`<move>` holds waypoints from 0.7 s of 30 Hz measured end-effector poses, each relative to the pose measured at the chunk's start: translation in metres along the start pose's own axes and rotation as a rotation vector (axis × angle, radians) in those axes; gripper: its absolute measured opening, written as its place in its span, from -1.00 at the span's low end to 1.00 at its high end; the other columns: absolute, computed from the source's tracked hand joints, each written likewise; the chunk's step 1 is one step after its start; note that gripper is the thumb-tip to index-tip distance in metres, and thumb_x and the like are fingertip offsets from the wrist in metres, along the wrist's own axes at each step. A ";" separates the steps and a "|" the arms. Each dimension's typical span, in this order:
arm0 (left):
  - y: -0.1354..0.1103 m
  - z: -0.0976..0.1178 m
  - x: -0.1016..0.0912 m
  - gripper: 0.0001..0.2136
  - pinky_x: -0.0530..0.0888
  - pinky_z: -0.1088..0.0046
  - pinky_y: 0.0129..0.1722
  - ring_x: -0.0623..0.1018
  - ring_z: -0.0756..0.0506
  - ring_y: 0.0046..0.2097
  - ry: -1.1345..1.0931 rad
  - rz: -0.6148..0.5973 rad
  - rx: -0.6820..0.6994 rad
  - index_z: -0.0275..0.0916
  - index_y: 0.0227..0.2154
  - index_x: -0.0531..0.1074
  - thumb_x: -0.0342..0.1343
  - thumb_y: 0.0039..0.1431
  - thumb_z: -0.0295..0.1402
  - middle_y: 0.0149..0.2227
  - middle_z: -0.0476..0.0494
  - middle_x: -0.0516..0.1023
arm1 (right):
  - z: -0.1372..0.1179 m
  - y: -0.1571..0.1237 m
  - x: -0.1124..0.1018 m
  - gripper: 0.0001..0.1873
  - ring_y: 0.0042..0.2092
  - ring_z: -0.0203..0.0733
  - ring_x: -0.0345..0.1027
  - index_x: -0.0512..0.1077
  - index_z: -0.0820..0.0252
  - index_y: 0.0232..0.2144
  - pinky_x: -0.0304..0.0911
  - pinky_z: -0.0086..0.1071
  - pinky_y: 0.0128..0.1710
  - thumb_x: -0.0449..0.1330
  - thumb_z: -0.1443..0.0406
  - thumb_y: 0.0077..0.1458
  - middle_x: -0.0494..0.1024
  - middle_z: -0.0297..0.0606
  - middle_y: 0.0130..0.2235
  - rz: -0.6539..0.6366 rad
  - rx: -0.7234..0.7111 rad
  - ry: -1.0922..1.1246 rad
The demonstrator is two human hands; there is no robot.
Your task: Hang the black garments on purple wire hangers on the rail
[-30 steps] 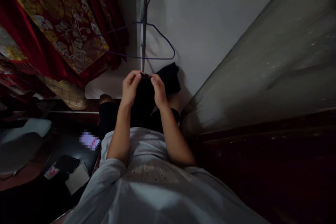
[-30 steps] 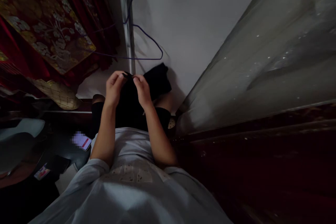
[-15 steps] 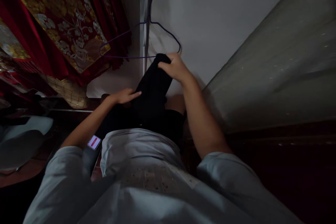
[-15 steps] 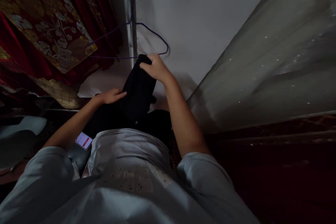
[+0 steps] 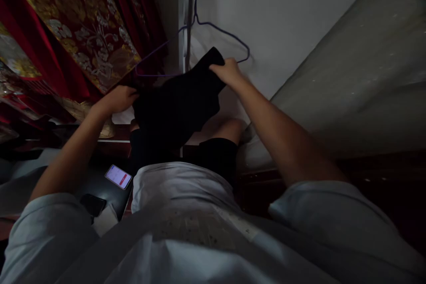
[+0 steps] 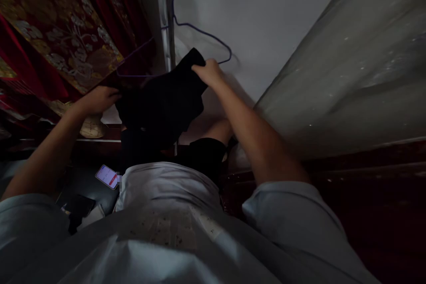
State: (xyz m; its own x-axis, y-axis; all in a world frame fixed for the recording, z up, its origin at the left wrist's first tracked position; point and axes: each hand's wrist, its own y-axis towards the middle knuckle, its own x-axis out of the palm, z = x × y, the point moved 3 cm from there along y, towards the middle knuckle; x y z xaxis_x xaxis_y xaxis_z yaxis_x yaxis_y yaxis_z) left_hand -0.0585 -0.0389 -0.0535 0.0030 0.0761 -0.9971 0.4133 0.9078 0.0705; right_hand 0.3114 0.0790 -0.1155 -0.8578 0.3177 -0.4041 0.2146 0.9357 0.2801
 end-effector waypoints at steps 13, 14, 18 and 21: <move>0.094 0.072 -0.071 -0.49 0.39 0.36 0.09 0.48 -0.11 0.06 -0.247 0.406 0.238 -0.37 0.19 0.32 0.01 0.15 -0.65 0.07 -0.25 0.54 | -0.015 -0.029 -0.038 -0.80 -0.09 0.03 0.43 0.34 0.10 -0.50 0.36 -0.16 -0.09 0.25 0.24 0.11 0.45 -0.20 -0.41 0.058 -0.246 -0.048; 0.099 0.071 -0.070 -0.41 0.39 0.36 0.10 0.47 -0.10 0.06 -0.222 0.370 0.231 -0.36 0.28 0.22 -0.01 0.16 -0.68 0.10 -0.22 0.53 | -0.013 -0.029 -0.041 -0.87 0.03 0.05 0.39 0.40 0.07 -0.43 0.33 -0.12 0.02 0.23 0.20 0.13 0.52 -0.17 -0.32 0.054 -0.309 0.004; 0.102 0.056 -0.068 -0.54 0.35 0.33 0.18 0.41 -0.08 0.05 -0.053 0.236 0.171 -0.31 0.23 0.29 -0.08 0.30 -0.65 0.12 -0.12 0.52 | 0.002 -0.016 -0.079 -0.70 0.21 -0.09 0.22 0.42 -0.03 -0.07 0.08 -0.15 0.30 0.22 0.25 0.09 0.53 -0.23 0.09 0.263 -0.494 0.202; 0.098 0.044 -0.073 -0.58 0.34 0.28 0.22 0.38 -0.09 0.08 -0.010 0.294 0.205 -0.33 0.14 0.38 -0.10 0.29 -0.67 0.12 -0.17 0.48 | 0.010 0.001 -0.107 -0.68 0.10 -0.11 0.29 0.42 0.10 -0.11 0.18 -0.18 0.19 0.26 0.29 0.02 0.51 -0.11 0.07 0.295 -0.479 0.212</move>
State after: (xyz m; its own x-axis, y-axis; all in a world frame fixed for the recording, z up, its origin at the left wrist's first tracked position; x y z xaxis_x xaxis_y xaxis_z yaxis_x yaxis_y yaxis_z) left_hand 0.0217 0.0261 0.0247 0.1569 0.3166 -0.9355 0.5679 0.7461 0.3477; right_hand 0.4080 0.0474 -0.0803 -0.8790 0.4700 -0.0806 0.2661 0.6238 0.7349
